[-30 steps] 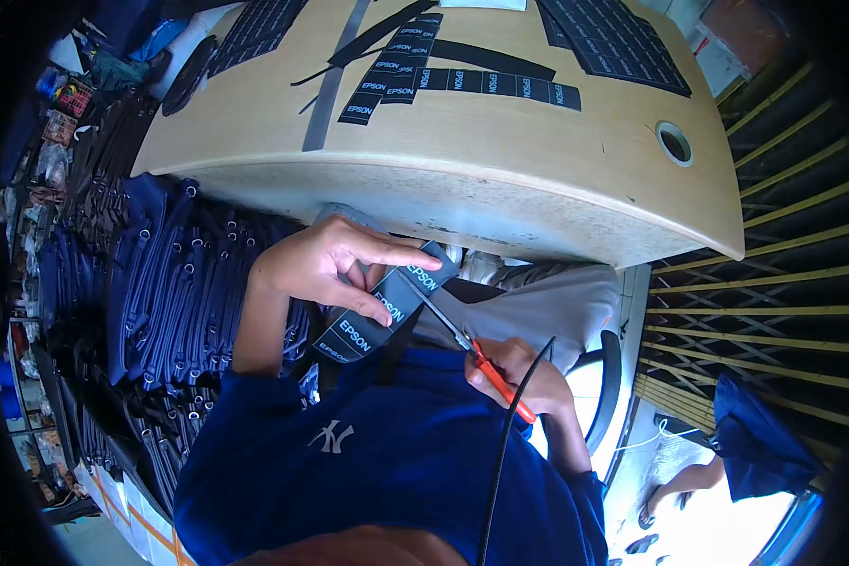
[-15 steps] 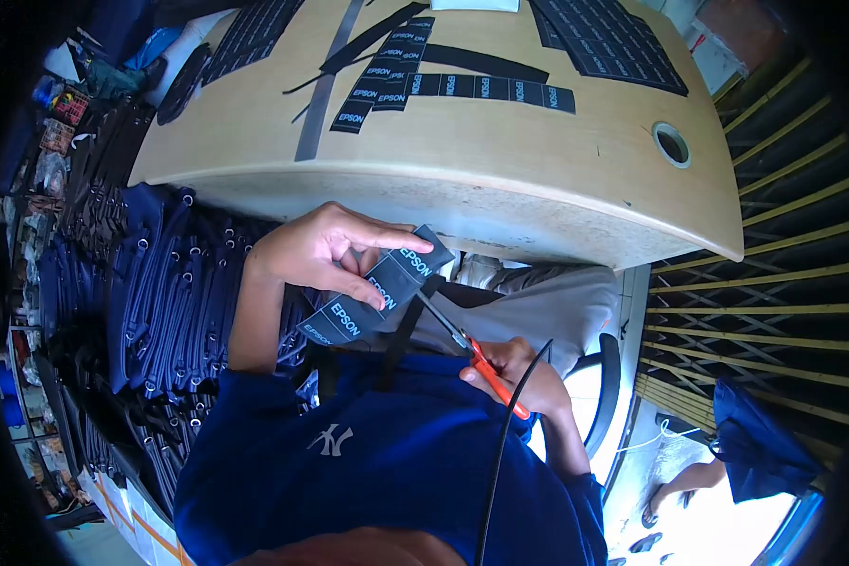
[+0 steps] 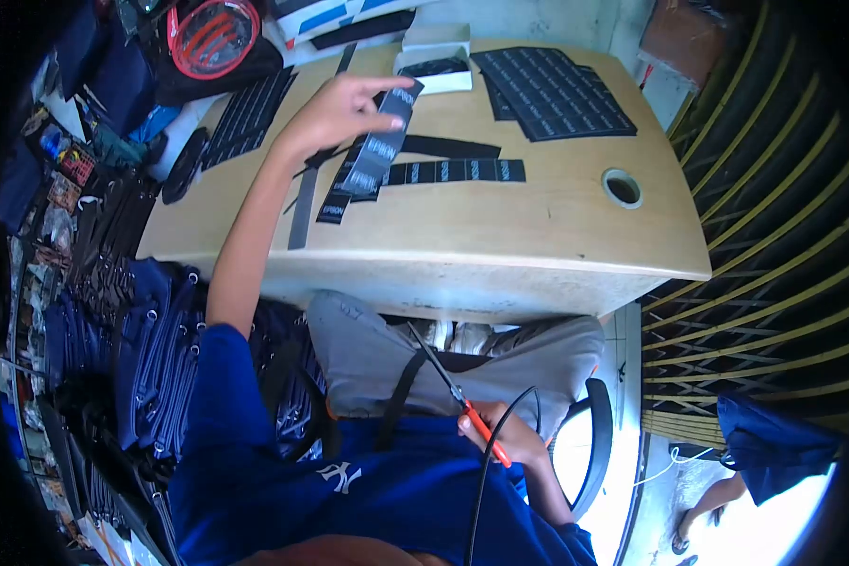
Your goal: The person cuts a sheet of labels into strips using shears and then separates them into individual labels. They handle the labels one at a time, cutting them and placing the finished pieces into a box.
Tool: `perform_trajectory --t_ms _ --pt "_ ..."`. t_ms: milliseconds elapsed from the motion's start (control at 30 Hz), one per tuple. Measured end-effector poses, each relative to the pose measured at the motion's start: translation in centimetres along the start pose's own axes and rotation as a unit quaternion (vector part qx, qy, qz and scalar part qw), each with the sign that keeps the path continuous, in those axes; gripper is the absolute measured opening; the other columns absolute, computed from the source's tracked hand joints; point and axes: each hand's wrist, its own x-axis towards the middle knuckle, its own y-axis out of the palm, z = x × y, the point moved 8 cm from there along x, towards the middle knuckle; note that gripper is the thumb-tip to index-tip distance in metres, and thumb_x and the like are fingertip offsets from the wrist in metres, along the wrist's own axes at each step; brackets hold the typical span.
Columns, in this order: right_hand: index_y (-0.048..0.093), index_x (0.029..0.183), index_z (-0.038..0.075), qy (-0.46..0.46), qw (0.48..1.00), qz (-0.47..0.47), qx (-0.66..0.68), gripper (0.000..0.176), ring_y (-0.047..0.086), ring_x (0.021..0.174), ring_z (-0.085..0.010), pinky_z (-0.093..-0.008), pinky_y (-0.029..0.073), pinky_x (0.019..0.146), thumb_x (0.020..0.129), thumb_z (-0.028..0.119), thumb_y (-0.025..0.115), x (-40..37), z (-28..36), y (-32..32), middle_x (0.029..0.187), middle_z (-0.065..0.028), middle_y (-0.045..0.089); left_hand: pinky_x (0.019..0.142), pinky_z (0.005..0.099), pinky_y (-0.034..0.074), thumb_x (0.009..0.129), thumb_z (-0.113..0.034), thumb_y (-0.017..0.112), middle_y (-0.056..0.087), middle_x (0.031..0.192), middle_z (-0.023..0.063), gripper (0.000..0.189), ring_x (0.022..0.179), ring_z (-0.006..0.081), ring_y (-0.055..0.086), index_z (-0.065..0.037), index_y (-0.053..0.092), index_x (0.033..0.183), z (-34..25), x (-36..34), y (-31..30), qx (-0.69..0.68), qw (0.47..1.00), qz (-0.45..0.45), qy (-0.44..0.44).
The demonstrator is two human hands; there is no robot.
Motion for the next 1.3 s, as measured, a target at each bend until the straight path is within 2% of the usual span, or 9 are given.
perform_trajectory --t_ms 133,300,400,600,667,800,867,1000,1300 --pt "0.058 0.075 -0.001 0.078 0.996 -0.014 0.050 0.046 0.045 0.048 -0.0087 -0.0251 0.034 0.046 0.093 0.040 0.049 -0.7 -1.7 0.0 0.055 -0.0019 0.049 0.083 0.0296 0.047 0.072 -0.015 0.074 0.067 0.101 0.0116 0.049 0.094 0.0188 0.063 -0.007 0.059 0.118 4.3 10.3 -1.8 0.110 0.982 -0.079 0.129" --pt "0.055 0.081 -0.002 0.079 0.994 -0.025 0.069 0.060 0.042 0.037 -0.0056 -0.0193 0.030 0.036 0.090 0.056 0.042 -2.2 -2.2 -0.2 0.051 -0.0002 0.046 0.089 0.0318 0.044 0.065 -0.013 0.079 0.055 0.123 0.0186 0.077 0.112 0.0254 0.054 -0.012 0.045 0.134 9.8 14.3 0.1 0.071 0.995 -0.052 0.037" --pt "0.054 0.083 -0.002 0.054 0.992 -0.046 0.108 0.064 0.043 0.037 -0.0058 -0.0190 0.030 0.035 0.089 0.060 0.040 -2.7 -1.9 -0.7 0.052 -0.0004 0.047 0.086 0.0322 0.047 0.061 -0.013 0.081 0.053 0.123 0.0235 0.087 0.101 0.0274 0.060 -0.012 0.039 0.137 8.1 11.6 -0.7 -0.025 0.985 -0.146 0.089" --pt "0.054 0.089 -0.002 -0.030 0.978 -0.047 0.202 0.065 0.041 0.040 -0.0055 -0.0187 0.033 0.042 0.087 0.062 0.043 0.8 -1.2 -0.6 0.048 0.0034 0.043 0.077 0.0255 0.049 0.075 -0.004 0.071 0.052 0.126 0.0159 0.071 0.081 0.0113 0.059 -0.006 0.036 0.137 -2.0 0.7 0.3 -0.238 0.966 -0.071 0.065" --pt "0.055 0.089 -0.001 -0.152 0.959 -0.172 0.167 0.059 0.045 0.045 -0.0057 -0.0187 0.036 0.046 0.086 0.058 0.049 2.2 0.9 -1.9 0.053 0.0005 0.048 0.068 0.0191 0.049 0.074 0.004 0.069 0.053 0.124 0.0162 0.067 0.069 0.0042 0.052 0.000 0.038 0.134 -5.6 -3.4 1.5 -0.251 0.963 -0.035 0.085" --pt "0.054 0.099 0.000 -0.277 0.922 -0.189 0.194 0.043 0.057 0.075 -0.0107 -0.0229 0.047 0.063 0.081 0.037 0.068 5.1 5.9 -3.6 0.107 -0.0158 0.060 0.061 0.0155 0.046 0.072 0.010 0.067 0.052 0.125 0.0199 0.065 0.063 0.0006 0.047 0.003 0.039 0.131 -9.0 -9.5 4.6 -0.329 0.941 0.008 0.083" --pt "0.052 0.098 0.000 -0.282 0.907 -0.204 0.236 0.034 0.057 0.082 -0.0128 -0.0248 0.047 0.070 0.078 0.019 0.073 5.7 8.3 -3.4 0.116 -0.0145 0.057 0.058 0.0149 0.046 0.075 0.009 0.066 0.051 0.126 0.0176 0.062 0.068 0.0018 0.055 0.001 0.041 0.131 -9.5 -11.1 6.1 -0.366 0.925 0.014 0.098" --pt "0.051 0.087 0.003 -0.192 0.920 -0.297 0.170 0.022 0.048 0.064 -0.0028 -0.0183 0.039 0.056 0.077 0.002 0.071 6.2 8.3 -3.2 0.080 -0.0002 0.055 0.064 0.0183 0.049 0.076 0.009 0.065 0.051 0.124 0.0192 0.060 0.075 0.0053 0.058 0.001 0.040 0.131 -9.2 -12.6 7.4 -0.392 0.915 -0.031 0.092" --pt "0.053 0.082 0.001 -0.184 0.913 -0.326 0.162 0.014 0.047 0.060 -0.0015 -0.0178 0.036 0.051 0.081 0.003 0.067 5.6 9.7 -3.2 0.068 0.0027 0.054 0.075 0.0259 0.051 0.081 0.008 0.061 0.055 0.114 0.0153 0.043 0.092 0.0138 0.060 0.003 0.048 0.122 -7.1 -17.9 9.9 -0.423 0.893 -0.126 0.085"
